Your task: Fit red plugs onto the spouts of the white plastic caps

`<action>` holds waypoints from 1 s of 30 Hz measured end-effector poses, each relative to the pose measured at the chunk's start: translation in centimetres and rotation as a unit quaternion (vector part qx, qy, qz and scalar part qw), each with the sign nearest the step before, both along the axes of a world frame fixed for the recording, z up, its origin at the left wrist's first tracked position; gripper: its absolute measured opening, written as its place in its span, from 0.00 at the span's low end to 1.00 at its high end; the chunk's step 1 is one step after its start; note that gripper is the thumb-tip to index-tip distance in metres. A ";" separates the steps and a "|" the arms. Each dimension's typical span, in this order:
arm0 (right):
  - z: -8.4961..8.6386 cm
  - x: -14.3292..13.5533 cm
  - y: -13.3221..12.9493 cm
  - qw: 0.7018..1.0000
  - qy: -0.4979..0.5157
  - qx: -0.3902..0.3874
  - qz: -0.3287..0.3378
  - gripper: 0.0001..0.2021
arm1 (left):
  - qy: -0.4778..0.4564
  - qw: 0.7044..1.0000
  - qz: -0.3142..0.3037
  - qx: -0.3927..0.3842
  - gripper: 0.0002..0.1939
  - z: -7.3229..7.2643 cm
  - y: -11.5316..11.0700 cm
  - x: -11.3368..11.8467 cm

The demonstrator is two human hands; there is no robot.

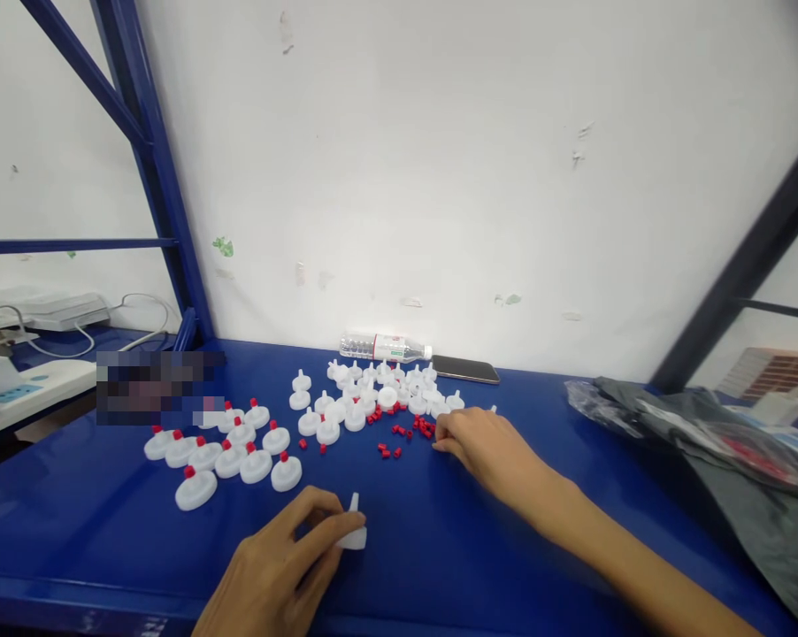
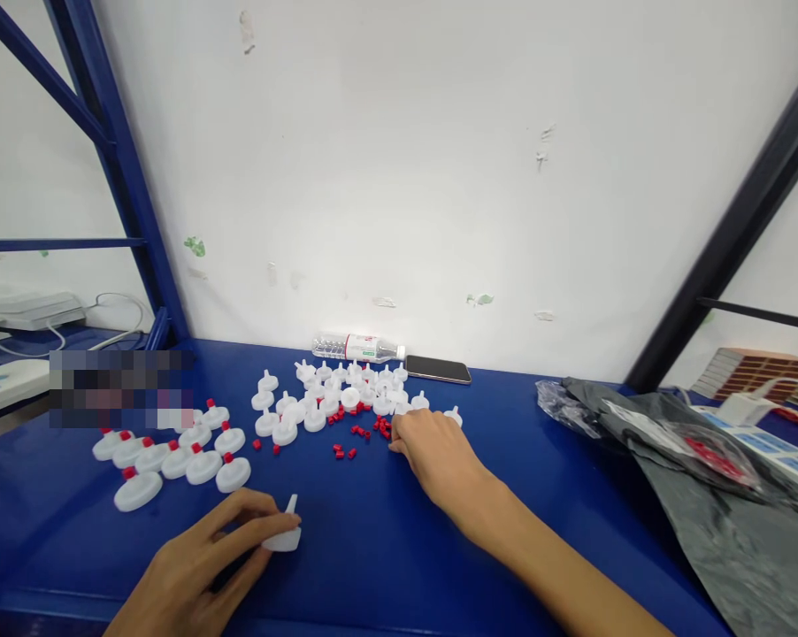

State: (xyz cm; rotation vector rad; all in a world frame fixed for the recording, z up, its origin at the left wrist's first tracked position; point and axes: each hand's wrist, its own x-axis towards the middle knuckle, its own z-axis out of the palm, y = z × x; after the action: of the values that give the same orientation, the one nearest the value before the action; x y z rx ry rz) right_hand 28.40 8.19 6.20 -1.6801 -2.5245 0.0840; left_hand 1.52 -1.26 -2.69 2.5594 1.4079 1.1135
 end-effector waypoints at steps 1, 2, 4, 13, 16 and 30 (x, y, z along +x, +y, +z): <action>0.0 0.0 -0.1 1.000 0.007 0.001 0.005 0.07 | 0.007 1.000 -0.008 0.008 0.16 -0.1 0.0 0.0; 0.0 0.1 -0.1 1.000 0.017 0.001 0.011 0.08 | 0.013 1.000 -0.011 0.016 0.17 -0.2 0.1 0.0; 0.0 0.1 -0.2 0.999 0.047 -0.006 0.027 0.09 | 0.015 0.999 -0.009 0.035 0.16 -0.3 0.1 0.0; 0.0 -1.5 -1.0 0.954 0.262 -0.066 0.128 0.06 | 0.081 0.995 -0.004 0.061 0.15 0.3 0.0 0.2; -0.6 -2.7 -1.9 0.908 0.377 -0.043 0.175 0.06 | 0.105 0.992 -0.013 0.067 0.17 1.1 -0.2 0.5; -2.9 -4.5 -3.1 0.878 0.406 -0.117 0.226 0.09 | 0.158 0.985 -0.008 0.065 0.20 1.5 -0.6 0.7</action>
State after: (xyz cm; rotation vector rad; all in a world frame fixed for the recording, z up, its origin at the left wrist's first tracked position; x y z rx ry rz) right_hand 23.89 5.10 3.26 -0.7719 -2.1861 0.9445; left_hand 2.26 -1.91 -1.15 2.9393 1.4100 0.8515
